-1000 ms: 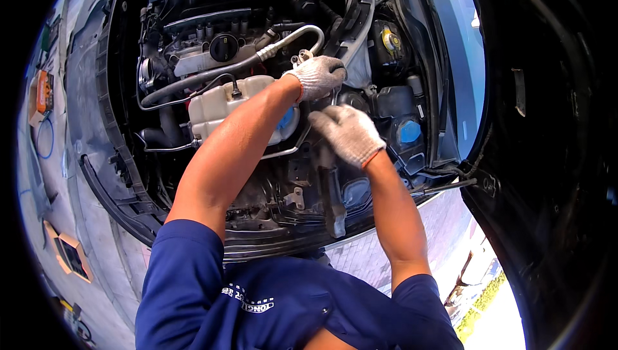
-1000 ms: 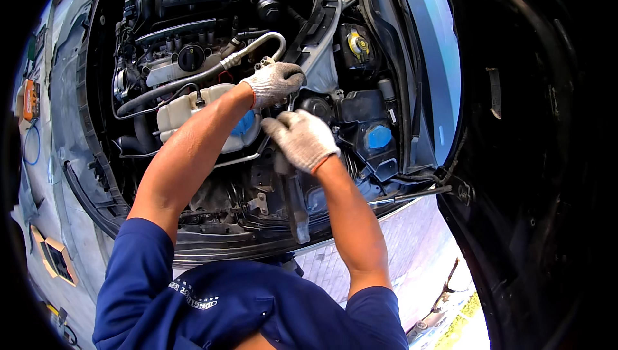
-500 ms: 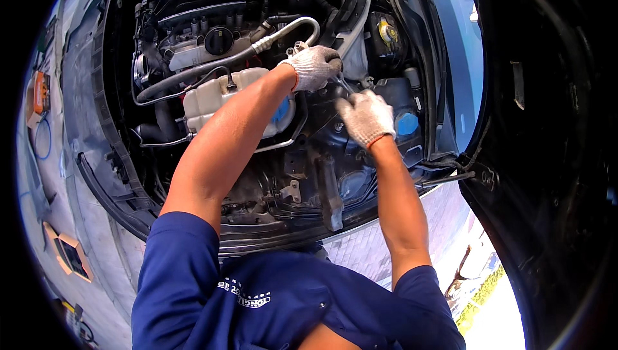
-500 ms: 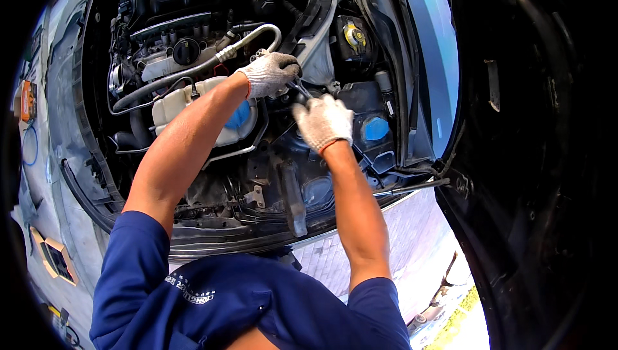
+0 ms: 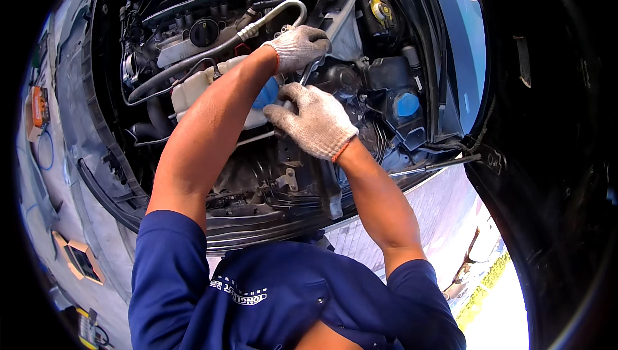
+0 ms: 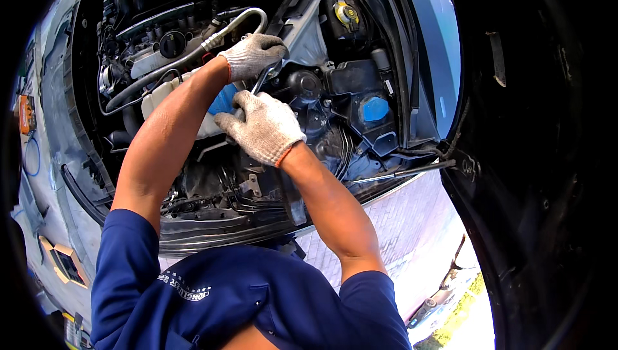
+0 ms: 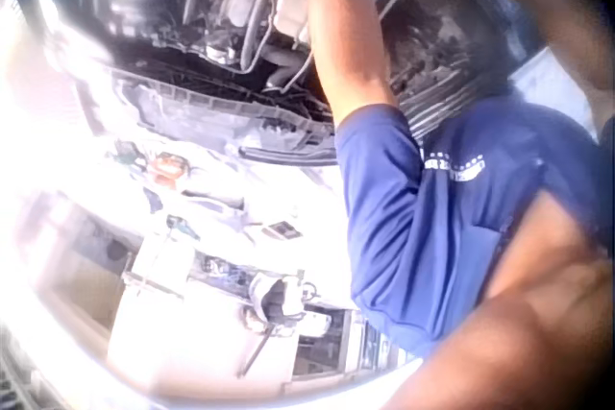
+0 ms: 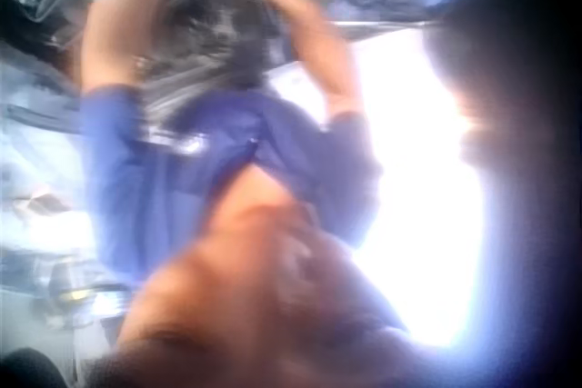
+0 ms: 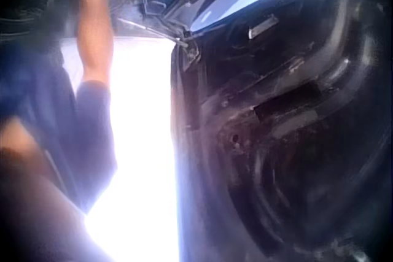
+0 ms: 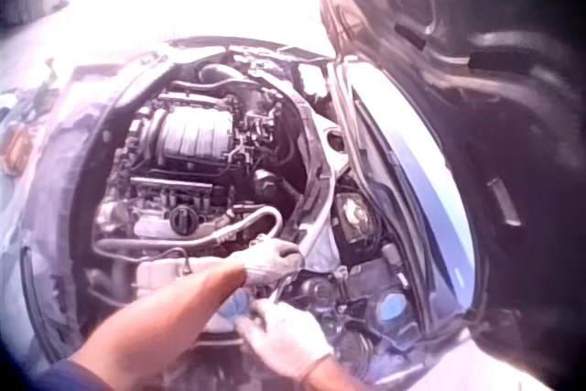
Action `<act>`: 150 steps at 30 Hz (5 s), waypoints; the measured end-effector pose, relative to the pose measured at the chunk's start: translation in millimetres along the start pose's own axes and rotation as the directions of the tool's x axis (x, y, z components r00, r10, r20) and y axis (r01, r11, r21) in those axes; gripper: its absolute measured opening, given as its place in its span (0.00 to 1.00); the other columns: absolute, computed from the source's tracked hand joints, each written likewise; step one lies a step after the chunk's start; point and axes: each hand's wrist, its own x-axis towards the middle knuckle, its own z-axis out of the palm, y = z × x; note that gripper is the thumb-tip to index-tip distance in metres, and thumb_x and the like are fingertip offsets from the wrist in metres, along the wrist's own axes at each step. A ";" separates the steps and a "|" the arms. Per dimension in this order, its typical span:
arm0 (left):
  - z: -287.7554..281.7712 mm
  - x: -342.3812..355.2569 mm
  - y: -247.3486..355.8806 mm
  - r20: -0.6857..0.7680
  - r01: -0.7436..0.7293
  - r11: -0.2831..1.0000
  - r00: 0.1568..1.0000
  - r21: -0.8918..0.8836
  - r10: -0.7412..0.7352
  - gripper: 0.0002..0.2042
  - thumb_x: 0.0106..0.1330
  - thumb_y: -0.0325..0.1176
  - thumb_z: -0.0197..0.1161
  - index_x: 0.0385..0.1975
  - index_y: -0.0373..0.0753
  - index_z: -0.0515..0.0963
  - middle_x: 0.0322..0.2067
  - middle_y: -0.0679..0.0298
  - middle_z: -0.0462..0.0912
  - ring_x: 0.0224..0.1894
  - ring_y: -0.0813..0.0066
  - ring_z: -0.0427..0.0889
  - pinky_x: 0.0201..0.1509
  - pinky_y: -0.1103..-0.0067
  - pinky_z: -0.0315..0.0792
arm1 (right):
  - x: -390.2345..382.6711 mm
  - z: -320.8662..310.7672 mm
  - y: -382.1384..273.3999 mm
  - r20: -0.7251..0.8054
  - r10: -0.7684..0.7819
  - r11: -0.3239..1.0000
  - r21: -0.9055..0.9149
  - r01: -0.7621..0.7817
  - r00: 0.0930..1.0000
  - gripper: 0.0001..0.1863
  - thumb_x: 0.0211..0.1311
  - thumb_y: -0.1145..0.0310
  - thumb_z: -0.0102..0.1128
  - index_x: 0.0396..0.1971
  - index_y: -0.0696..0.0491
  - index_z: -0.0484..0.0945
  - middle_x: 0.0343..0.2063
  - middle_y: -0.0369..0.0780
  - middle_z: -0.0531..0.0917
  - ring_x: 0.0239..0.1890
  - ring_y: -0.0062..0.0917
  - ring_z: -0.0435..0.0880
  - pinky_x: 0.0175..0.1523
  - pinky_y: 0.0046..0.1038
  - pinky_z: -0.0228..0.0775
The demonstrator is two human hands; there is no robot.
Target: The person uses a wrench to loosen and remove bolts from the engine compartment, then manipulates a plastic bracket near the coolant reservoir by hand.
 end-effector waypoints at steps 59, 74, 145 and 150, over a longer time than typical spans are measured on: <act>-1.1 13.2 11.0 0.061 0.014 0.987 0.998 0.160 -0.024 0.16 0.80 0.42 0.51 0.49 0.38 0.81 0.31 0.61 0.83 0.32 0.74 0.83 0.42 0.73 0.80 | -7.2 -57.4 131.1 0.296 0.250 0.621 0.681 -0.387 0.922 0.21 0.67 0.60 0.67 0.50 0.60 0.78 0.27 0.34 0.80 0.28 0.17 0.80 0.26 0.18 0.72; -2.4 20.2 -2.5 0.132 -0.114 0.955 0.988 0.275 0.080 0.18 0.81 0.43 0.52 0.52 0.36 0.83 0.41 0.61 0.86 0.43 0.74 0.84 0.53 0.74 0.78 | 41.7 72.0 -24.8 0.178 0.524 -0.288 0.957 -0.024 0.833 0.10 0.64 0.61 0.63 0.31 0.51 0.77 0.18 0.32 0.74 0.14 0.20 0.70 0.19 0.26 0.61; 41.2 116.4 42.8 -0.589 0.382 0.715 0.807 0.585 0.050 0.35 0.53 0.44 0.77 0.55 0.29 0.69 0.51 0.44 0.82 0.52 0.49 0.86 0.55 0.63 0.81 | -97.0 38.8 111.2 0.332 0.274 -0.116 0.943 -0.311 0.903 0.08 0.69 0.71 0.61 0.33 0.58 0.74 0.21 0.40 0.79 0.19 0.21 0.76 0.22 0.24 0.66; 37.1 118.5 45.6 -0.577 0.380 0.729 0.817 0.570 0.025 0.35 0.53 0.46 0.76 0.55 0.31 0.69 0.50 0.42 0.81 0.52 0.47 0.86 0.56 0.63 0.81 | -93.8 44.8 115.5 0.340 0.284 -0.193 0.936 -0.294 0.897 0.06 0.68 0.73 0.60 0.31 0.58 0.75 0.20 0.41 0.79 0.18 0.22 0.75 0.22 0.25 0.67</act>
